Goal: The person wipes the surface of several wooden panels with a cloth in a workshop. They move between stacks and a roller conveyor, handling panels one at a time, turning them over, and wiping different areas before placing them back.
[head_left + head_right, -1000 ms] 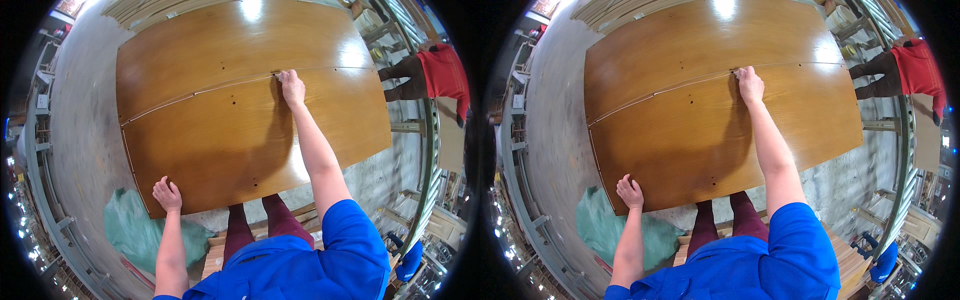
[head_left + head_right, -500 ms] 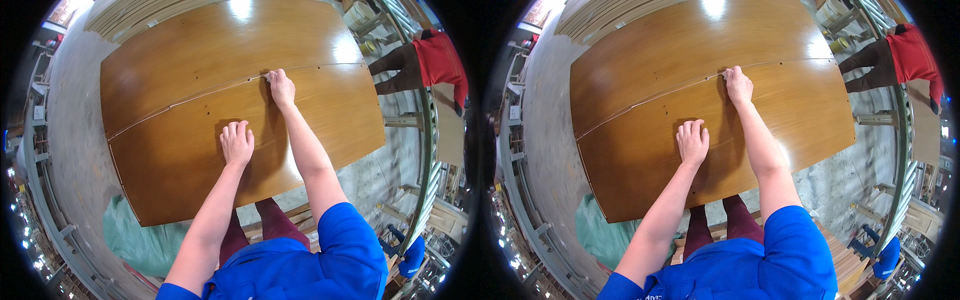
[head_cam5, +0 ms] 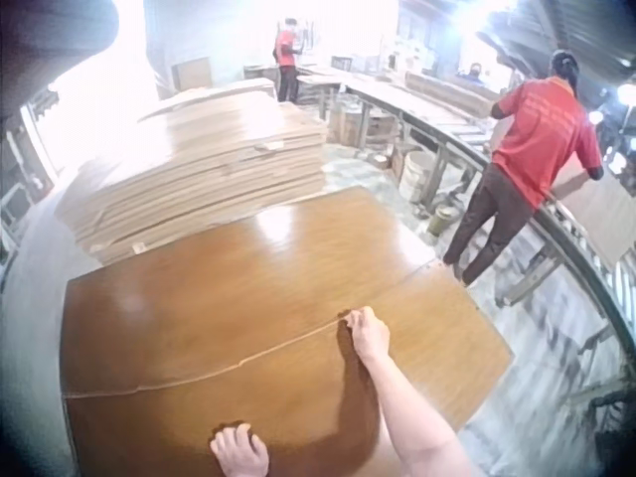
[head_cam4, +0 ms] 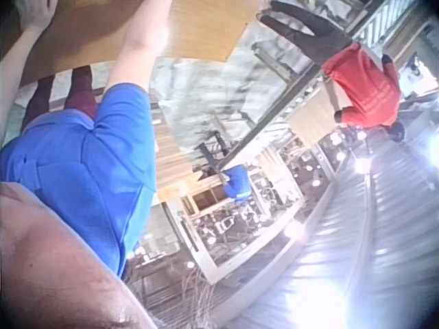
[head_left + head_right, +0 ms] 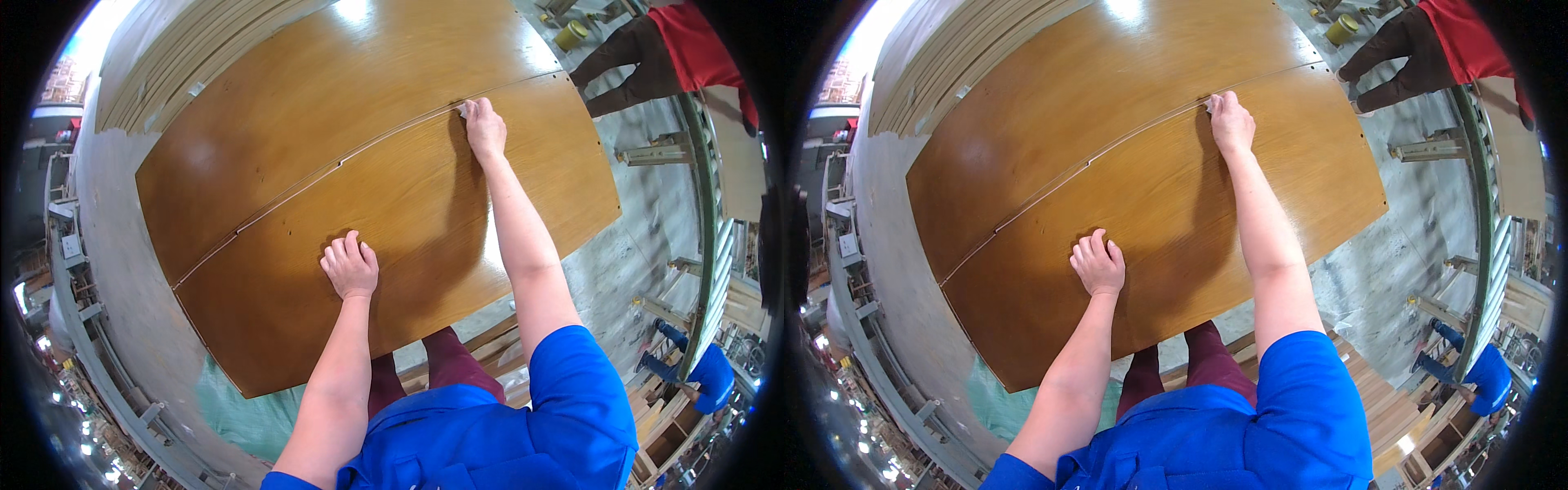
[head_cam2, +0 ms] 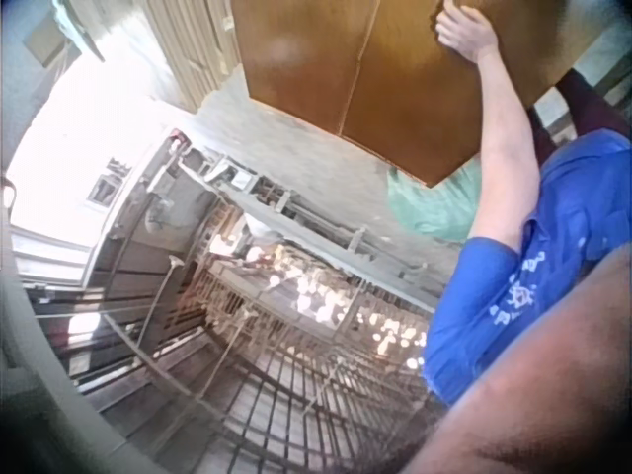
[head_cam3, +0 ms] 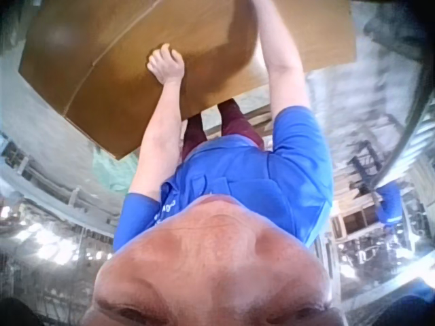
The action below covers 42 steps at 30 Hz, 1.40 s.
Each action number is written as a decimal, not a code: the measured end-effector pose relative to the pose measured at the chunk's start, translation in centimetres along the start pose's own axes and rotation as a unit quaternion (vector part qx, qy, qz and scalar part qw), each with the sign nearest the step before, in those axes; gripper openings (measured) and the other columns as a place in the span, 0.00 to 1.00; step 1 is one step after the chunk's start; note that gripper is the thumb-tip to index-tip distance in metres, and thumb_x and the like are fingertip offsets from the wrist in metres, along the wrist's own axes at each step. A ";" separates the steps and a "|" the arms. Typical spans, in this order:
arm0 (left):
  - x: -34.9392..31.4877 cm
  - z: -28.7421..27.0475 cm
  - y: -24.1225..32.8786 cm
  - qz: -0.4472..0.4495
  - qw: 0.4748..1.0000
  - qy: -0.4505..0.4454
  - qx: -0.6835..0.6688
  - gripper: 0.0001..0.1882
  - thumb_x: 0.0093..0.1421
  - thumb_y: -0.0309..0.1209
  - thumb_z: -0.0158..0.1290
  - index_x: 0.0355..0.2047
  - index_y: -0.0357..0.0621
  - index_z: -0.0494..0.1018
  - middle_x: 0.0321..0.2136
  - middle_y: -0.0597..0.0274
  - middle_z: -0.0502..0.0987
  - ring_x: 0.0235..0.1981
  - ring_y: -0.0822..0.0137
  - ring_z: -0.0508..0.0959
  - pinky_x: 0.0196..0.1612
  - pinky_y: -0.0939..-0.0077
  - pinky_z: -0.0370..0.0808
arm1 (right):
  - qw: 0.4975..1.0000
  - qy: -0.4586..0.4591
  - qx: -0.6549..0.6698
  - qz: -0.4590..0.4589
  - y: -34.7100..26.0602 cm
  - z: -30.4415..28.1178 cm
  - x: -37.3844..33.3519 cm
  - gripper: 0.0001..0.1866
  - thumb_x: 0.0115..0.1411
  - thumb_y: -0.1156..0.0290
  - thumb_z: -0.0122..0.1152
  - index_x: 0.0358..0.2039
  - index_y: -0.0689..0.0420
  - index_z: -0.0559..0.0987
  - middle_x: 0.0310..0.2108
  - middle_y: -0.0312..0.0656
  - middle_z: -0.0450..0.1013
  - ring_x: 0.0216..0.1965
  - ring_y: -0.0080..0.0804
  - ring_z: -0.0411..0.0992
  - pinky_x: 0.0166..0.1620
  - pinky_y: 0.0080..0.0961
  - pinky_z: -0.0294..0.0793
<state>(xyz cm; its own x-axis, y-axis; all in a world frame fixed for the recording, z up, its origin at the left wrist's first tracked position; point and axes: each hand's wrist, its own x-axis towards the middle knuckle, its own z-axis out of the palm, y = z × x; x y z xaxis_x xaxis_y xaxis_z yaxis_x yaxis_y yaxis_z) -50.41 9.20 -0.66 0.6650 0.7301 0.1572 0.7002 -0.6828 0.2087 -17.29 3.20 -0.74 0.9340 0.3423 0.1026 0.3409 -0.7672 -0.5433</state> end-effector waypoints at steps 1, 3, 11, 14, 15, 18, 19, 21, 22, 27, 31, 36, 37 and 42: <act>0.0 0.0 0.0 0.001 1.000 -0.002 0.003 0.15 0.52 0.35 0.49 0.41 0.51 0.68 0.33 0.61 0.68 0.37 0.59 0.67 0.40 0.61 0.62 | 1.000 -0.003 -0.001 0.008 0.6 -0.2 0.4 0.17 0.62 0.53 0.44 0.33 0.54 0.70 0.27 0.53 0.74 0.33 0.55 0.72 0.36 0.47 0.69; 0.0 0.0 0.1 0.000 1.000 -0.005 0.011 0.15 0.52 0.35 0.49 0.41 0.51 0.67 0.33 0.61 0.68 0.36 0.58 0.67 0.40 0.60 0.62 | 1.000 -0.011 -0.003 0.021 1.3 -0.7 1.2 0.17 0.62 0.53 0.44 0.33 0.54 0.70 0.27 0.53 0.74 0.33 0.55 0.72 0.36 0.47 0.69; 0.1 0.1 0.2 0.000 1.000 -0.014 0.024 0.16 0.52 0.34 0.49 0.42 0.50 0.66 0.33 0.60 0.67 0.37 0.57 0.67 0.40 0.60 0.62 | 1.000 -0.022 0.013 -0.016 2.1 -0.7 1.8 0.17 0.62 0.53 0.44 0.30 0.55 0.70 0.25 0.52 0.74 0.31 0.54 0.73 0.35 0.46 0.70; 0.1 0.2 0.3 0.003 0.999 -0.016 0.034 0.16 0.52 0.34 0.49 0.43 0.50 0.66 0.33 0.59 0.67 0.37 0.57 0.66 0.40 0.60 0.62 | 1.000 -0.008 0.020 -0.008 2.8 -1.1 2.5 0.17 0.62 0.54 0.45 0.30 0.55 0.70 0.25 0.52 0.74 0.31 0.54 0.73 0.35 0.46 0.70; 0.1 0.2 0.3 0.005 0.999 -0.016 0.035 0.16 0.52 0.34 0.49 0.43 0.50 0.66 0.33 0.59 0.67 0.37 0.57 0.66 0.40 0.60 0.62 | 1.000 -0.004 0.016 -0.004 3.2 -1.3 2.9 0.17 0.62 0.54 0.45 0.30 0.55 0.70 0.25 0.52 0.74 0.31 0.54 0.73 0.34 0.46 0.70; 0.1 0.2 0.3 0.006 0.999 -0.024 0.037 0.16 0.53 0.34 0.48 0.43 0.49 0.65 0.34 0.58 0.67 0.38 0.55 0.66 0.41 0.60 0.61 | 1.000 0.020 0.017 0.017 4.9 -2.0 4.3 0.16 0.62 0.54 0.45 0.31 0.54 0.70 0.25 0.52 0.74 0.31 0.54 0.73 0.34 0.46 0.71; 0.1 0.2 0.3 0.006 0.999 -0.028 0.038 0.16 0.53 0.34 0.47 0.43 0.48 0.65 0.35 0.58 0.67 0.39 0.55 0.66 0.42 0.59 0.61 | 0.999 0.028 0.012 0.023 5.6 -2.3 4.9 0.16 0.62 0.54 0.46 0.31 0.54 0.70 0.25 0.52 0.74 0.31 0.54 0.73 0.34 0.46 0.71; 0.1 0.2 0.3 0.009 0.999 -0.030 0.043 0.16 0.53 0.33 0.47 0.44 0.48 0.64 0.35 0.57 0.66 0.39 0.54 0.66 0.42 0.59 0.61 | 0.999 0.042 0.004 0.034 6.8 -2.8 6.1 0.15 0.62 0.54 0.46 0.31 0.53 0.70 0.26 0.52 0.74 0.31 0.54 0.73 0.34 0.46 0.71; 0.1 0.2 0.3 0.009 0.999 -0.031 0.042 0.16 0.54 0.33 0.47 0.44 0.48 0.64 0.35 0.57 0.66 0.39 0.54 0.66 0.42 0.59 0.61 | 0.998 0.039 0.003 0.048 7.4 -3.1 6.8 0.15 0.62 0.54 0.46 0.31 0.53 0.70 0.26 0.52 0.74 0.31 0.54 0.73 0.34 0.46 0.71; 0.0 0.0 0.2 0.008 0.998 -0.043 0.041 0.17 0.54 0.33 0.46 0.44 0.47 0.63 0.36 0.56 0.66 0.39 0.54 0.65 0.42 0.59 0.61 | 0.992 0.089 0.000 0.085 10.8 -4.5 10.4 0.16 0.62 0.53 0.45 0.31 0.53 0.71 0.27 0.52 0.75 0.33 0.54 0.73 0.35 0.47 0.70; 0.0 0.0 0.2 0.011 0.998 -0.052 0.042 0.17 0.54 0.32 0.46 0.45 0.46 0.63 0.36 0.55 0.66 0.40 0.53 0.65 0.43 0.59 0.60 | 0.986 0.115 -0.027 0.120 13.8 -5.7 13.2 0.18 0.62 0.51 0.43 0.32 0.54 0.70 0.28 0.54 0.74 0.34 0.55 0.73 0.37 0.48 0.69; 0.0 0.3 0.2 0.021 0.998 -0.033 0.043 0.17 0.52 0.32 0.47 0.44 0.47 0.63 0.35 0.55 0.66 0.38 0.54 0.65 0.41 0.59 0.60 | 0.983 0.119 -0.014 0.140 15.7 -6.9 15.7 0.19 0.62 0.51 0.43 0.34 0.55 0.70 0.30 0.55 0.73 0.37 0.56 0.71 0.39 0.47 0.68; 0.0 0.4 0.2 0.020 0.998 -0.034 0.042 0.17 0.52 0.32 0.47 0.44 0.47 0.63 0.35 0.55 0.66 0.38 0.54 0.65 0.41 0.59 0.60 | 0.983 0.113 -0.011 0.145 15.9 -7.1 15.9 0.19 0.62 0.51 0.43 0.35 0.55 0.71 0.31 0.56 0.73 0.38 0.56 0.70 0.39 0.47 0.68; 0.0 0.4 0.1 0.016 0.998 -0.041 0.041 0.17 0.52 0.32 0.47 0.44 0.46 0.63 0.35 0.55 0.66 0.38 0.53 0.65 0.42 0.59 0.60 | 0.982 0.111 -0.033 0.150 15.9 -7.0 16.1 0.18 0.62 0.52 0.43 0.34 0.55 0.70 0.30 0.55 0.74 0.37 0.55 0.72 0.39 0.47 0.69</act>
<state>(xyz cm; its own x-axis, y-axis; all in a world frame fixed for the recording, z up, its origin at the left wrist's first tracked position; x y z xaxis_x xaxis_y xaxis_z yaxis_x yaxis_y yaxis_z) -50.24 9.08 -1.02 0.7046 0.7048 0.0825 0.6944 -0.7088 0.1244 3.93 -7.29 -1.90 0.9914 -0.0255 0.1282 0.0457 -0.8511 -0.5230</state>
